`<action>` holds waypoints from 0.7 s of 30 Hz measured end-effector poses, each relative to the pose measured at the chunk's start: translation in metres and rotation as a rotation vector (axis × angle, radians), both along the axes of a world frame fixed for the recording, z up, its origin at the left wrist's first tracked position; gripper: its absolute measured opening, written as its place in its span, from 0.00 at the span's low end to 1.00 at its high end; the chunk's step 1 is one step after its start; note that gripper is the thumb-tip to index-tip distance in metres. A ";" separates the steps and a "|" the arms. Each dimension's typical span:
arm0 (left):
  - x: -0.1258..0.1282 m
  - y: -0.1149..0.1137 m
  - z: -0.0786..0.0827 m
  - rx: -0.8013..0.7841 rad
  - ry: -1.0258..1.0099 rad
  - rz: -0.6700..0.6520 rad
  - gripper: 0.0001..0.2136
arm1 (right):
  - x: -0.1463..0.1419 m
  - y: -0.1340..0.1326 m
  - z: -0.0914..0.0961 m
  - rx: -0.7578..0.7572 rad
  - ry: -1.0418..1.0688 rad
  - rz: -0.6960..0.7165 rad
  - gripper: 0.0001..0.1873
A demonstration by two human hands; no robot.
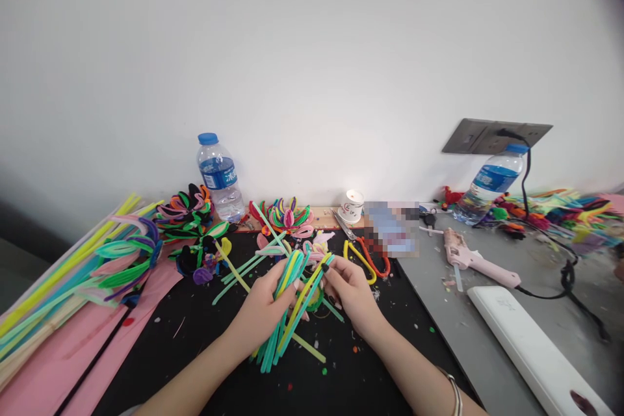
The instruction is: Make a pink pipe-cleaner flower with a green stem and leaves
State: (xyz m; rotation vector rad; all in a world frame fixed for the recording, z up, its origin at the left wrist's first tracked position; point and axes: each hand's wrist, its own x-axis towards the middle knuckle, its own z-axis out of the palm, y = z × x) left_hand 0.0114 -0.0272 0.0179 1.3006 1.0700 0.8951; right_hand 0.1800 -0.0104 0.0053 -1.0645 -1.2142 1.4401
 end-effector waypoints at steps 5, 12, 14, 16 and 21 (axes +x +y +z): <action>-0.004 0.007 0.005 0.080 -0.125 0.235 0.07 | 0.005 0.006 -0.006 -0.014 0.259 -0.136 0.07; -0.001 0.004 -0.001 -0.172 -0.182 0.030 0.14 | 0.002 0.001 -0.001 -0.039 0.195 0.044 0.11; 0.002 -0.002 0.000 -0.153 -0.103 -0.056 0.21 | 0.000 -0.002 0.001 -0.031 0.138 0.133 0.13; 0.004 -0.007 0.002 -0.058 -0.026 -0.063 0.24 | -0.002 -0.003 0.002 -0.024 0.105 0.208 0.14; 0.003 -0.007 0.006 0.044 0.091 -0.065 0.23 | -0.005 -0.001 0.002 0.018 0.089 0.230 0.13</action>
